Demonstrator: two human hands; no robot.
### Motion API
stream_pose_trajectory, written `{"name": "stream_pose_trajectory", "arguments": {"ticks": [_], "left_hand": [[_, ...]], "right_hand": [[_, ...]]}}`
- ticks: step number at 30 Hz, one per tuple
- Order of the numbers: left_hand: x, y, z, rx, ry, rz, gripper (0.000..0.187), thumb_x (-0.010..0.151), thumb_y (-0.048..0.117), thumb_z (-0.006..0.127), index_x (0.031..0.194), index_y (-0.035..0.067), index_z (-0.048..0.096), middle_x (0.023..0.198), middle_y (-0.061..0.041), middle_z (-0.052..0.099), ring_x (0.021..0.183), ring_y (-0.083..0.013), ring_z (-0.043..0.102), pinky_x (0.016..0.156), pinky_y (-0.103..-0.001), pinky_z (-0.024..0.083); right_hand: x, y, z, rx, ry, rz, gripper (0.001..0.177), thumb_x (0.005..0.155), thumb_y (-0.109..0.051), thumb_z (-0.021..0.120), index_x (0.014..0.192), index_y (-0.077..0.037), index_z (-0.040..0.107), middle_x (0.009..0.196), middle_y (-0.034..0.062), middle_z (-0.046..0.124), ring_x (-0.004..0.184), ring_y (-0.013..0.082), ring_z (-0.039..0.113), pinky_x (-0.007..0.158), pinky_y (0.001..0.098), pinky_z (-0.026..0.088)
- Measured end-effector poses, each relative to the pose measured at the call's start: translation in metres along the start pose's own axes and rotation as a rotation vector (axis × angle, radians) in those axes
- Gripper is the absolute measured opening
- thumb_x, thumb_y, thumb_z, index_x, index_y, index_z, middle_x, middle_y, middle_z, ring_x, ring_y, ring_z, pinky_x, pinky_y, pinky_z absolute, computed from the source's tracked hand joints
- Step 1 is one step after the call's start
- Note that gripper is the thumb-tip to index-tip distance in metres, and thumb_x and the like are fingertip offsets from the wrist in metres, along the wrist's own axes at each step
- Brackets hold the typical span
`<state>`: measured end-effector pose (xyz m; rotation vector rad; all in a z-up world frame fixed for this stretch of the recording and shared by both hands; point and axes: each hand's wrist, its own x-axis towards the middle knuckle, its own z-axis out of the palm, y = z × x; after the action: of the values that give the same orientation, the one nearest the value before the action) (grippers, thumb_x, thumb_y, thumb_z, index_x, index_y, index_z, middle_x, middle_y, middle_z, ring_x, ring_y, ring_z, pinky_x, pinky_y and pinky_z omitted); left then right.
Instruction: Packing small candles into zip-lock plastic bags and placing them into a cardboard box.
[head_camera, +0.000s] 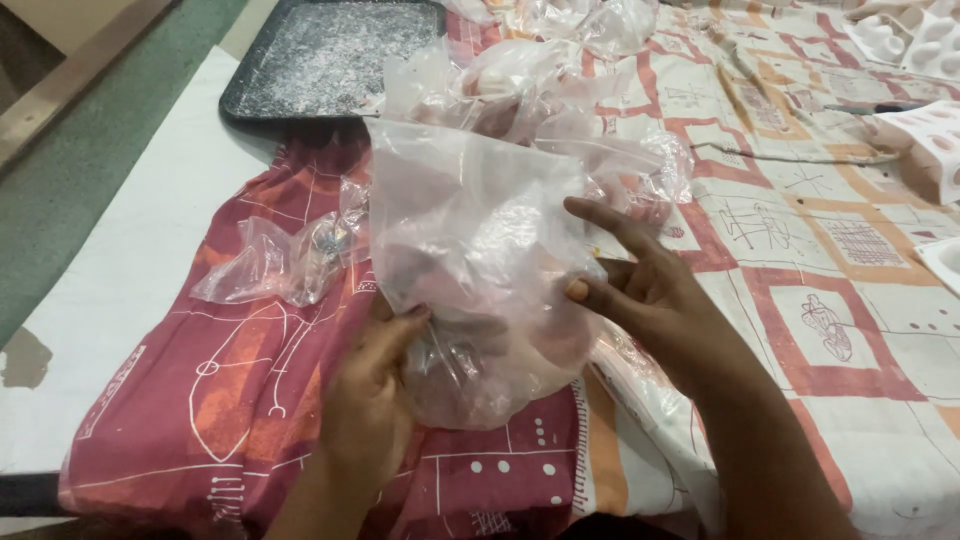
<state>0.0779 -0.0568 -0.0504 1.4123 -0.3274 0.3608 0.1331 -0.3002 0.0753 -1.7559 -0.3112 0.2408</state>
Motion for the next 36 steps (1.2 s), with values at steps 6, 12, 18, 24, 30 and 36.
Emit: {"name": "stream_pose_trajectory", "arguments": {"ticks": [6,12,18,24,30,36], "left_hand": [[0.038,0.064,0.011,-0.368,0.059,-0.561,0.042,0.097,0.018,0.047,0.135,0.003,0.059,0.106,-0.019,0.074,0.092,-0.0244,0.073,0.083,-0.038,0.066],[0.042,0.082,0.012,-0.087,0.054,-0.42,0.055,0.091,0.012,0.063,0.145,0.014,0.048,0.107,-0.007,0.073,0.097,-0.0119,0.069,0.079,-0.028,0.053],[0.048,0.115,0.02,0.004,-0.039,-0.078,0.036,0.095,0.014,0.076,0.129,0.006,0.067,0.094,-0.004,0.066,0.09,-0.0104,0.062,0.086,-0.025,0.053],[0.088,0.121,0.016,0.318,0.044,-0.062,0.009,0.097,0.02,0.069,0.099,0.012,0.072,0.093,0.003,0.07,0.082,-0.008,0.061,0.071,-0.025,0.057],[0.07,0.128,0.006,0.431,0.078,0.281,0.007,0.106,0.011,0.063,0.109,0.005,0.066,0.107,-0.003,0.064,0.098,-0.0117,0.064,0.087,-0.026,0.055],[-0.002,0.124,-0.003,0.597,-0.182,0.21,0.013,0.098,0.012,0.065,0.11,0.012,0.071,0.111,-0.007,0.072,0.111,-0.0206,0.069,0.092,-0.039,0.053]], "right_hand": [[-0.012,0.011,-0.006,-0.113,0.286,-0.185,0.077,0.086,-0.005,0.085,0.157,-0.007,0.054,0.09,0.0122,0.062,0.092,0.0229,0.065,0.081,0.0381,0.055],[-0.024,0.015,-0.026,0.225,0.153,-0.305,0.088,0.084,-0.004,0.077,0.161,-0.011,0.035,0.125,0.0093,0.075,0.1,0.0218,0.073,0.085,0.0372,0.061],[-0.04,-0.002,-0.043,0.269,0.265,-0.449,0.086,0.097,0.002,0.073,0.172,-0.007,0.033,0.109,0.0194,0.074,0.106,0.0256,0.074,0.097,0.0402,0.061],[-0.005,-0.027,-0.054,0.176,0.251,-0.347,0.077,0.095,0.003,0.07,0.165,0.0,0.039,0.108,0.0165,0.075,0.103,0.0217,0.072,0.093,0.0333,0.058],[-0.022,-0.066,-0.018,0.066,0.329,-0.529,0.058,0.097,-0.013,0.066,0.149,-0.001,0.044,0.115,0.0107,0.074,0.103,0.0186,0.076,0.099,0.0366,0.061],[-0.054,0.013,-0.067,-0.372,0.27,-0.097,0.028,0.091,-0.011,0.069,0.115,0.004,0.074,0.097,0.0167,0.078,0.091,0.0222,0.073,0.082,0.0399,0.06]]}}
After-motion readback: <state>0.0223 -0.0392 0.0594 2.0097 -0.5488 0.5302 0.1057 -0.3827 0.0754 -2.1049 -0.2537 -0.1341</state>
